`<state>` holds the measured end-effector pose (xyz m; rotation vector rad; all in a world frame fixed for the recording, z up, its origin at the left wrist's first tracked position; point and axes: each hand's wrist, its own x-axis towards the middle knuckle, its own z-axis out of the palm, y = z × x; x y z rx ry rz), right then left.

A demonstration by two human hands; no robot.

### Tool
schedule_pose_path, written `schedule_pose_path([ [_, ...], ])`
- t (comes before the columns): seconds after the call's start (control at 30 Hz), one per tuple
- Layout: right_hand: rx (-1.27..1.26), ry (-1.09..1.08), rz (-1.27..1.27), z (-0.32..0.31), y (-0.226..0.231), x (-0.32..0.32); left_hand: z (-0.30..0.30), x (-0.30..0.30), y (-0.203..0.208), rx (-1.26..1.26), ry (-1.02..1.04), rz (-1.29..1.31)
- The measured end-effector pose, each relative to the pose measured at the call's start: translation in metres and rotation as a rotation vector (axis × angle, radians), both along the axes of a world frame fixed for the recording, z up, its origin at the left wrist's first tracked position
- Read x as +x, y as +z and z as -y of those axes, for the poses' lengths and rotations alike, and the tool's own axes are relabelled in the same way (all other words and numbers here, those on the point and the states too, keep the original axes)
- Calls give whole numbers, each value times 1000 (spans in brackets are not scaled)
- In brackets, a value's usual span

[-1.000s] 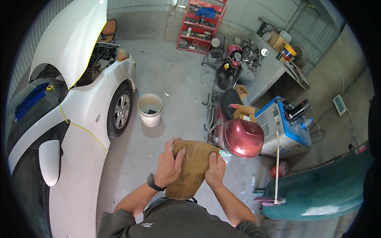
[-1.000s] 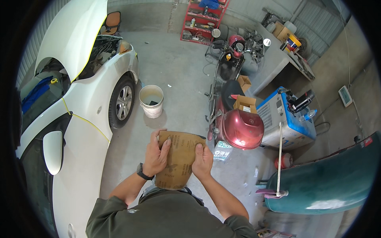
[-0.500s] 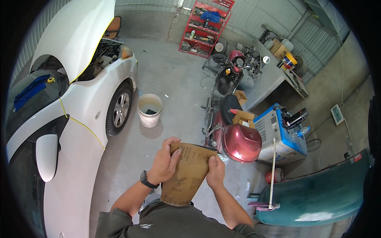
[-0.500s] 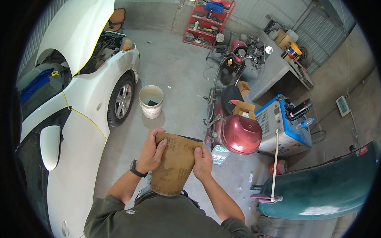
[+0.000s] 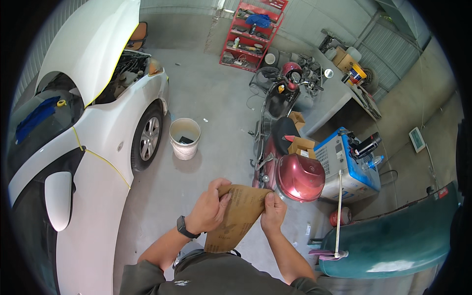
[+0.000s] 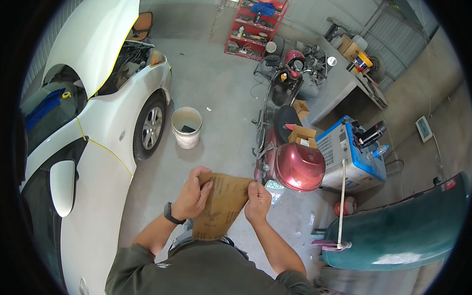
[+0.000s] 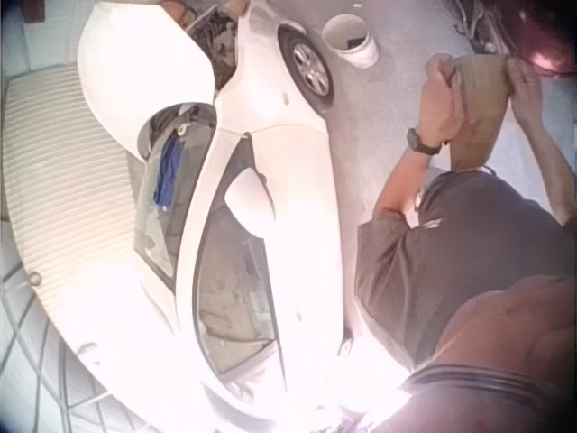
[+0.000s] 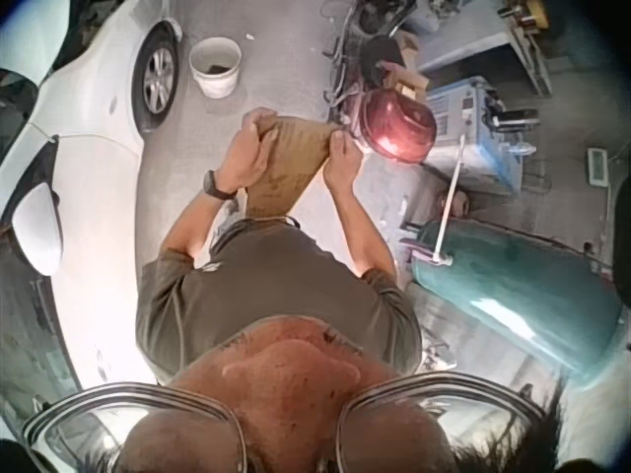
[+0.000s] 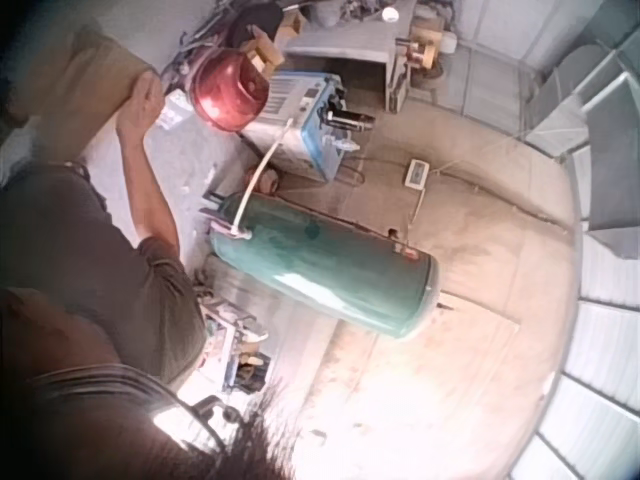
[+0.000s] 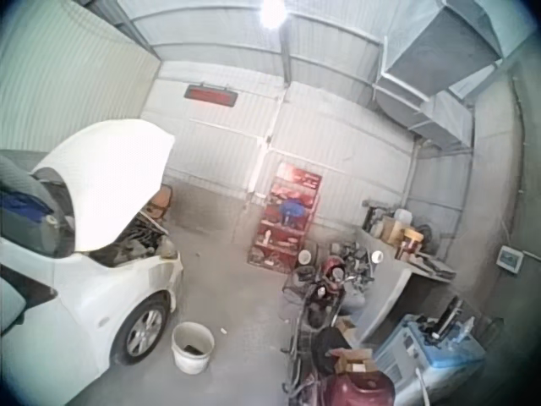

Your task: The person picks up a folded sanding sheet from a cluttered shelf, unfolds it, and separates two abrasive sheets. They then refold the sheets and place them back on the shelf.

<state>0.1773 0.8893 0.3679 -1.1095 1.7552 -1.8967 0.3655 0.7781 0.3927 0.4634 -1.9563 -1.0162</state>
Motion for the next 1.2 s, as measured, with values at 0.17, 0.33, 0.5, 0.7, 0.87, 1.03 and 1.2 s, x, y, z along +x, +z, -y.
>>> schedule_pose_path([
  [0.17,13,123,-17,4,10,-11,10,3,1,31,-31,-20],
  [0.33,-6,106,-45,17,13,-15,17,6,5,-4,-36,-17],
  [0.5,9,-86,-244,34,9,-4,22,5,5,23,-42,-26],
  [0.7,-71,42,-122,66,13,6,52,10,-1,-1,33,-53],
  [0.87,159,87,-147,82,-1,9,83,16,-12,-22,54,-88],
  [1.03,101,168,30,108,-13,2,119,9,-25,45,74,-80],
  [1.2,251,165,-150,147,-18,-38,163,-31,-43,88,105,-79],
])
